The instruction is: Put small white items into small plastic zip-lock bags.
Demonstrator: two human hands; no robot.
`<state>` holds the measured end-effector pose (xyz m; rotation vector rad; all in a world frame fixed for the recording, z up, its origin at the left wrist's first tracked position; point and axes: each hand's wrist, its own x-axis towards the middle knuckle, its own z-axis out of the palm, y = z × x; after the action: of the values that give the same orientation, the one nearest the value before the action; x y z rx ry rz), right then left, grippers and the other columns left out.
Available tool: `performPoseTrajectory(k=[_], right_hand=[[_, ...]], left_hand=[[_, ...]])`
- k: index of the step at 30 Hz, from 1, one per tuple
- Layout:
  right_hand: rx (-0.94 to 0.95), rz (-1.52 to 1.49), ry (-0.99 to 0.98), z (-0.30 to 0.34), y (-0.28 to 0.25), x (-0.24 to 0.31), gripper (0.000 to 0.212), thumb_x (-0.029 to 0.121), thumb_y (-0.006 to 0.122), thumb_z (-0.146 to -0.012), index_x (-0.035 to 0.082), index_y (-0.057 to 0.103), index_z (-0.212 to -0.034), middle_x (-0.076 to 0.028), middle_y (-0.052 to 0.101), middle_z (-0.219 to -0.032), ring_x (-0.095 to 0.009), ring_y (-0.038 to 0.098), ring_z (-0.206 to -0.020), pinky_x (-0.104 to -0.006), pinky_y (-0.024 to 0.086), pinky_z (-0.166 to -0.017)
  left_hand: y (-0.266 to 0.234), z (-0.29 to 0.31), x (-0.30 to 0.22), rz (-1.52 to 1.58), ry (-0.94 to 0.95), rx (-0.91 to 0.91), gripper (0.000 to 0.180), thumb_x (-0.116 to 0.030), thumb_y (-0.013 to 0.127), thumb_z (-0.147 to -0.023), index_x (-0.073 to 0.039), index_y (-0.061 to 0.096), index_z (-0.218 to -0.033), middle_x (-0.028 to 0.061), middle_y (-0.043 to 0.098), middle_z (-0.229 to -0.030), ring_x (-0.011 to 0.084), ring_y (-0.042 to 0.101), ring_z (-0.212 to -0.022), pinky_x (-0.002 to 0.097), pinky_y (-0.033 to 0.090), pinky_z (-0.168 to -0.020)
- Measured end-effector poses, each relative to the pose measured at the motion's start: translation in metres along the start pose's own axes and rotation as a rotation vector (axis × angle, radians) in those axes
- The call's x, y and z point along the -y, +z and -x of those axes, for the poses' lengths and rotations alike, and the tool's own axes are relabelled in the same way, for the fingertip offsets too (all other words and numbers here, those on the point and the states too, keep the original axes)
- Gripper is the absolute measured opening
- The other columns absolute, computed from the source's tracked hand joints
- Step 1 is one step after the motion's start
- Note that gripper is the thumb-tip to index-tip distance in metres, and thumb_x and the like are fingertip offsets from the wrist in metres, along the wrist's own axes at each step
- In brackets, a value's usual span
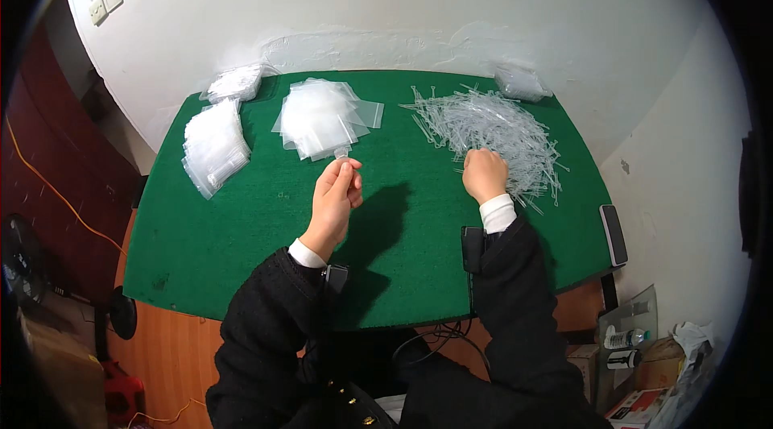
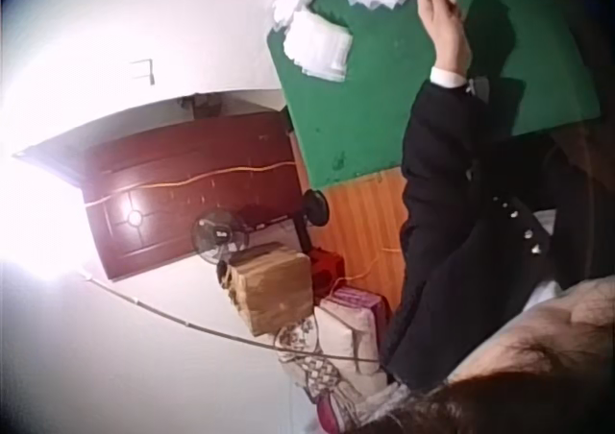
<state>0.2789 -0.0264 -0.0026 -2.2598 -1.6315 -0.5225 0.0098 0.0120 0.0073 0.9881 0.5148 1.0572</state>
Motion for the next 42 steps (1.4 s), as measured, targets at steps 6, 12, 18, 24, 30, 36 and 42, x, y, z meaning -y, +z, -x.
performPoseTrajectory(k=[6,12,18,24,30,36,42], right_hand=[[-0.429,-0.343,-0.121,-0.008,-0.032,0.020,0.004,0.005,0.054,-0.075,0.004,0.057,-0.072,-0.009,0.057,-0.074,-0.025,0.055,-0.069,-0.0335,0.044,-0.062],[-0.210,-1.140,-0.166,0.000,-0.033,0.060,0.005,0.005,0.051,-0.083,0.002,0.052,-0.080,-0.004,0.056,-0.075,-0.012,0.051,-0.064,-0.0235,0.042,-0.059],[0.123,-1.395,-0.114,0.008,-0.012,0.067,0.005,0.006,0.051,-0.084,0.001,0.052,-0.084,-0.003,0.058,-0.076,-0.009,0.051,-0.063,-0.0225,0.042,-0.057],[0.210,-1.236,-0.102,0.009,0.007,0.059,0.009,0.009,0.055,-0.083,0.000,0.055,-0.084,-0.004,0.060,-0.070,-0.010,0.054,-0.062,-0.0226,0.043,-0.057],[0.242,-1.188,-0.209,0.013,0.004,0.067,0.016,0.016,0.054,-0.086,0.000,0.057,-0.084,-0.005,0.059,-0.064,-0.010,0.054,-0.057,-0.0215,0.043,-0.054],[0.602,-1.698,-0.187,0.031,-0.031,0.095,0.024,0.024,0.050,-0.090,0.003,0.056,-0.079,-0.001,0.054,-0.057,-0.006,0.048,-0.046,-0.0186,0.036,-0.043],[0.601,-1.791,-0.211,0.038,-0.036,0.102,0.030,0.031,0.050,-0.090,0.005,0.052,-0.076,-0.001,0.051,-0.054,-0.004,0.044,-0.044,-0.0169,0.033,-0.042]], left_hand=[[-0.001,0.000,0.001,0.025,-0.001,0.013,0.017,-0.022,0.039,-0.095,-0.007,0.048,-0.094,-0.0025,0.042,-0.067,0.0060,0.030,-0.053,0.0210,0.027,-0.050],[0.001,0.001,-0.002,0.027,-0.002,0.008,0.018,-0.022,0.039,-0.095,-0.007,0.048,-0.094,-0.0018,0.042,-0.068,0.0070,0.031,-0.055,0.0214,0.029,-0.051],[0.000,-0.002,0.004,0.059,-0.013,0.031,0.019,-0.023,0.038,-0.095,-0.006,0.047,-0.092,-0.0009,0.043,-0.070,0.0085,0.033,-0.057,0.0221,0.031,-0.052],[0.001,-0.003,0.006,0.073,0.007,0.020,0.023,-0.025,0.037,-0.096,-0.005,0.048,-0.092,0.0001,0.046,-0.070,0.0083,0.038,-0.057,0.0225,0.034,-0.053],[-0.004,-0.004,0.008,0.036,0.106,0.033,0.023,-0.025,0.037,-0.096,-0.006,0.049,-0.093,0.0028,0.055,-0.080,0.0103,0.051,-0.070,0.0239,0.041,-0.065],[0.002,-0.002,0.008,-0.100,0.125,0.009,0.024,-0.026,0.036,-0.096,-0.005,0.049,-0.095,0.0070,0.059,-0.093,0.0123,0.054,-0.084,0.0274,0.042,-0.076],[0.012,0.003,0.000,-0.016,0.166,0.203,0.026,-0.026,0.035,-0.096,-0.004,0.050,-0.097,0.0119,0.059,-0.103,0.0162,0.053,-0.097,0.0332,0.040,-0.086]])
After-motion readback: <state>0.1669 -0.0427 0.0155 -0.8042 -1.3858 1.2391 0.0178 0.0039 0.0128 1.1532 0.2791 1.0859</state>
